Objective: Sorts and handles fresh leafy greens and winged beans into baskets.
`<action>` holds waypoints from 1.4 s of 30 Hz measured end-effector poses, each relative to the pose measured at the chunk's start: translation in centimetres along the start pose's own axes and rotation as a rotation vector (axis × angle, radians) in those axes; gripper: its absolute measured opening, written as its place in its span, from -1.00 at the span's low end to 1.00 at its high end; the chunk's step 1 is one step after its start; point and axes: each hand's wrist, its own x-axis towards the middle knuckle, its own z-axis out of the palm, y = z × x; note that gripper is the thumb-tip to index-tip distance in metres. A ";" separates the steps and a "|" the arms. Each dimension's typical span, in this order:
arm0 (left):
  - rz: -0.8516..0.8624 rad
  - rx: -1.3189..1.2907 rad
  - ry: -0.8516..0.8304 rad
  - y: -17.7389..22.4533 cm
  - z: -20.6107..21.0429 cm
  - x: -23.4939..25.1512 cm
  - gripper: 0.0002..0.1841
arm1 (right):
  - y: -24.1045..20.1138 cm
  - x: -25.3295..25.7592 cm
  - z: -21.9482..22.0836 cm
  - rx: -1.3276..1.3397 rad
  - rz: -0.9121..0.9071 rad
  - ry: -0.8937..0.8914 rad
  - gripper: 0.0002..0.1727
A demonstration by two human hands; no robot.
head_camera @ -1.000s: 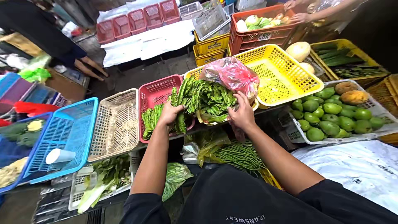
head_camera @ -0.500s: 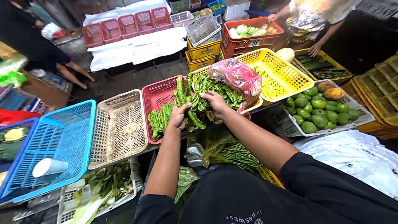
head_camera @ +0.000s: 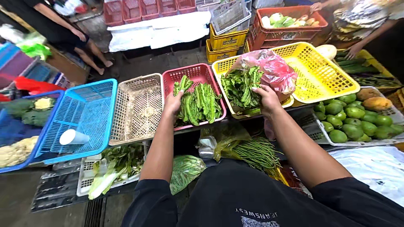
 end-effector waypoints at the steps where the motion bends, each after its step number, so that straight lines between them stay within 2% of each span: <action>1: 0.021 0.014 0.029 -0.2 -0.5 0.4 -0.35 | 0.3 -0.4 -0.3 0.047 0.008 -0.010 -0.30; 7: 0.162 -0.271 0.232 -1.0 -2.8 -0.7 -0.62 | 2.6 -1.7 -3.3 0.242 0.022 -0.035 -0.55; 10: 0.176 -0.025 0.390 -1.8 -2.0 -4.0 -0.53 | 3.0 -2.1 -4.3 0.372 0.026 -0.052 -0.69; 13: 0.118 0.348 0.299 -4.1 0.0 -5.7 -0.47 | 2.7 -2.5 -4.4 0.424 0.044 -0.032 -0.75; 15: 0.117 0.418 0.287 -5.4 0.5 -5.6 -0.51 | 2.7 -2.3 -4.3 0.431 0.058 -0.018 -0.76; 21: 0.085 -0.033 0.279 -6.2 -2.2 -5.4 -0.62 | 2.9 -2.0 -4.2 0.468 0.071 -0.008 -0.75; 25: 0.066 -0.010 0.119 -6.0 -3.1 -5.5 -0.63 | 3.0 -2.0 -4.6 0.466 0.083 -0.014 -0.76; 27: 0.101 -0.057 0.117 -6.0 -3.0 -6.1 -0.71 | 3.2 -1.7 -4.8 0.464 0.081 -0.014 -0.76; 30: 0.165 -0.464 0.157 -6.1 -3.0 -7.5 -0.84 | 3.5 -1.7 -5.0 0.472 0.081 -0.028 -0.75; 32: 0.165 -0.703 0.146 -6.2 -3.5 -7.8 -0.77 | 3.6 -1.7 -5.1 0.467 0.085 -0.039 -0.74; 34: 0.139 -0.768 0.170 -6.3 -4.2 -7.1 -0.72 | 3.6 -1.7 -5.2 0.455 0.092 -0.043 -0.73; 36: 0.117 -0.601 0.264 -5.7 -4.3 -5.8 -0.72 | 3.6 -1.6 -5.1 0.447 0.095 -0.047 -0.73; 38: 0.094 -0.249 0.349 -5.2 -4.4 -3.8 -0.66 | 3.7 -1.5 -5.0 0.448 0.094 -0.054 -0.72; 42: 0.065 0.338 0.232 -4.1 -4.7 -1.5 -0.52 | 3.6 -1.4 -5.0 0.431 0.086 -0.064 -0.73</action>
